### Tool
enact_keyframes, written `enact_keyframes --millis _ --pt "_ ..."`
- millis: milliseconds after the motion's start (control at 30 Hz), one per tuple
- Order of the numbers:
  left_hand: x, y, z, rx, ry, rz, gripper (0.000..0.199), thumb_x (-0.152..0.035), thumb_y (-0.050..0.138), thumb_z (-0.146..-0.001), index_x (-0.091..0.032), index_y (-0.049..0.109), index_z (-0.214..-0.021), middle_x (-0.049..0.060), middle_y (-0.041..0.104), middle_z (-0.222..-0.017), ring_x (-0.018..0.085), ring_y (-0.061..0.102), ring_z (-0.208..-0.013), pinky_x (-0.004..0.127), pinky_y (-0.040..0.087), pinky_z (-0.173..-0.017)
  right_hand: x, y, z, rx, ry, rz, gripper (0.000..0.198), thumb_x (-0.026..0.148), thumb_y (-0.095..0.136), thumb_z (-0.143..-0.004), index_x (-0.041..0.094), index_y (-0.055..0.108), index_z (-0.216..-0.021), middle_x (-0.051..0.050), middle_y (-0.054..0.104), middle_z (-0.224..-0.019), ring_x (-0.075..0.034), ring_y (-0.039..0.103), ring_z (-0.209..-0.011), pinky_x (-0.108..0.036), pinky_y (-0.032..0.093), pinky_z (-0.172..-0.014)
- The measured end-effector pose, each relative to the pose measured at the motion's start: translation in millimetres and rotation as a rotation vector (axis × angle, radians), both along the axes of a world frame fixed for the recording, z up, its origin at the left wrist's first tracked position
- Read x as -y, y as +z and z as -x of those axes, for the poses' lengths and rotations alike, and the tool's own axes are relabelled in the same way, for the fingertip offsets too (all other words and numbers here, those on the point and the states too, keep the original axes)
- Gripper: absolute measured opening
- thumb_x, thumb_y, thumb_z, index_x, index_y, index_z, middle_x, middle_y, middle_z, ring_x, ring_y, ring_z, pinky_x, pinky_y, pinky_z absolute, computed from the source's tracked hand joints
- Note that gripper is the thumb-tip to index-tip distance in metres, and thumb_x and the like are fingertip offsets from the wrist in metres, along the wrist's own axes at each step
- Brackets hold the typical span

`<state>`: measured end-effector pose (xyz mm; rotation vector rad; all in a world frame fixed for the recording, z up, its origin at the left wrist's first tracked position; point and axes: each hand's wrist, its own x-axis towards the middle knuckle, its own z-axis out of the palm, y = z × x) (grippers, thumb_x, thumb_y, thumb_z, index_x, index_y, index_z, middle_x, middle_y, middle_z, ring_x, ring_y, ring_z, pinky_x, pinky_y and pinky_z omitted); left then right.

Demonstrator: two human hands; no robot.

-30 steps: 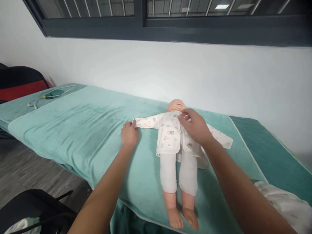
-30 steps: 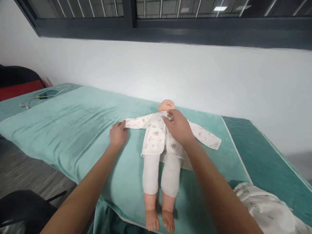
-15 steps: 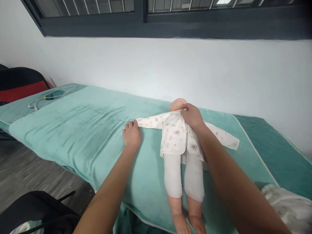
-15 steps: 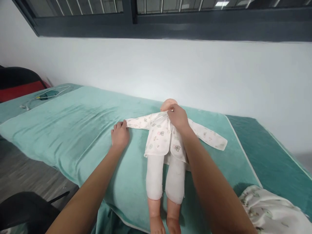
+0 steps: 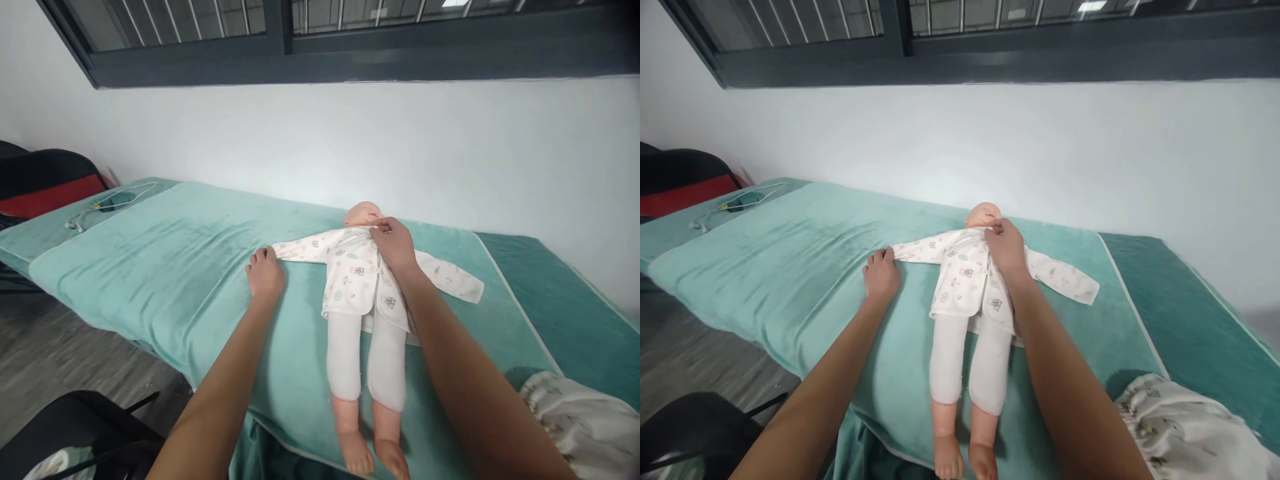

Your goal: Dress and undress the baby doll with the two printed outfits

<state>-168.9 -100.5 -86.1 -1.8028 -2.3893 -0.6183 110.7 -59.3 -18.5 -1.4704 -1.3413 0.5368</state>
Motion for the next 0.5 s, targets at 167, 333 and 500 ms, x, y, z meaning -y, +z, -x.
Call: enact_keyframes --millis 167,333,500 --pt "9.3 -0.2 -2.8 0.042 -0.023 -0.15 0.056 -0.007 0.039 -0.087 -0.013 0.05 -0.141 0.022 0.052 -0.139 0.039 0.045 -0.128 0.054 0.041 -0.097 32.6 -6.8 -19.0 0.079 -0.066 -0.185 0.026 0.026 0.059 -0.075 0.019 0.064 -0.099 -0.008 0.06 -0.108 -0.019 0.059 -0.087 -0.035 0.047 -0.084" --pt "21.6 3.4 -15.9 0.316 -0.292 -0.303 0.037 -0.019 0.044 -0.092 -0.017 0.065 -0.122 0.016 0.063 -0.125 0.032 0.054 -0.121 0.048 0.041 -0.104 72.6 -35.8 -72.8 0.191 -0.232 0.017 0.024 0.044 0.055 -0.085 0.021 0.06 -0.084 -0.006 0.065 -0.084 -0.022 0.059 -0.078 -0.035 0.043 -0.074" --pt "30.2 13.3 -55.6 1.142 -0.585 0.05 0.037 -0.047 0.062 -0.087 -0.022 0.072 -0.112 0.009 0.073 -0.114 0.029 0.065 -0.108 0.043 0.046 -0.101 86.5 -59.8 -87.2 0.404 -0.091 0.263 0.044 0.056 0.042 -0.092 0.023 0.056 -0.066 -0.012 0.068 -0.078 -0.026 0.058 -0.076 -0.036 0.036 -0.069"
